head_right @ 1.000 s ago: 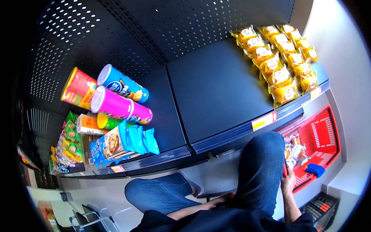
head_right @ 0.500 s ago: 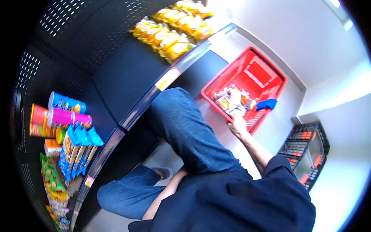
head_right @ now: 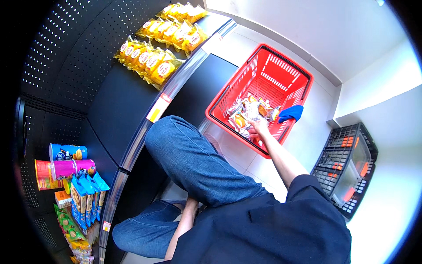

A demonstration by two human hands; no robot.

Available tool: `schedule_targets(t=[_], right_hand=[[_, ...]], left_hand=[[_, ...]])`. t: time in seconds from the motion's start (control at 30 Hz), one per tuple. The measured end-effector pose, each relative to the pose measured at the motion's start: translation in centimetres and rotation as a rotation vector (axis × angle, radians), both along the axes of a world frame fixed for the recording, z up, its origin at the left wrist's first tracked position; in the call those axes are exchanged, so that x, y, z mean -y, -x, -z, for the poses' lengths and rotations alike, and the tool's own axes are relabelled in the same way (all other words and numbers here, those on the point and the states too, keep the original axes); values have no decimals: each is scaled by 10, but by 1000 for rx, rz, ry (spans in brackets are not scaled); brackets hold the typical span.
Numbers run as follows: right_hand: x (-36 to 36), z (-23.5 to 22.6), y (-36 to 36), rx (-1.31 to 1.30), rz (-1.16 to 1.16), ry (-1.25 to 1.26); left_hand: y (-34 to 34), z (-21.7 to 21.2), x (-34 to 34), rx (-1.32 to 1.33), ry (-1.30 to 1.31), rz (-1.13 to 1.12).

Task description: The person crouches in front of a store shelf and restocks snack items. They pick up packaged snacks from a red basket, wipe the shelf with a blue cloth, and place the items back on the shelf in neat rows.

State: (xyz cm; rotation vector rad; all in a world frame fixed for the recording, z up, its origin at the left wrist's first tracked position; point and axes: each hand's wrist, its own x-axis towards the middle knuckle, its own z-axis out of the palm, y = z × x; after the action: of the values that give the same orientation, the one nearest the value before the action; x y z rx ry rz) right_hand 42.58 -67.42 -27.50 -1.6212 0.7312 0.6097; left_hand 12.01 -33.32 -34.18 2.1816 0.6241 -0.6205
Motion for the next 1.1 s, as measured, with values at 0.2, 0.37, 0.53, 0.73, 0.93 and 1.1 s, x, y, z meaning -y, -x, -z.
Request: schedule_targets(t=[0.2,0.37,0.53,0.73,0.93,1.1], right_hand=[[-17,29,-19,-187,26,19],[10,15,7,385,-9,109],[8,-105,18,767,-136,147],[-39,-267,29,1007,-246,-108],[-132,-358,22,1167,-611,-195],[-207,-370,15,1206,-805,-229]], left_hand=[[6,-25,-19,134,-2,-123],[-28,-125,-14,342,214,-489],[-79,-280,-27,802,174,-672],[-139,-397,-22,1079,244,-258],[-183,-443,-36,1141,168,57],[-179,-440,-75,974,607,-213]])
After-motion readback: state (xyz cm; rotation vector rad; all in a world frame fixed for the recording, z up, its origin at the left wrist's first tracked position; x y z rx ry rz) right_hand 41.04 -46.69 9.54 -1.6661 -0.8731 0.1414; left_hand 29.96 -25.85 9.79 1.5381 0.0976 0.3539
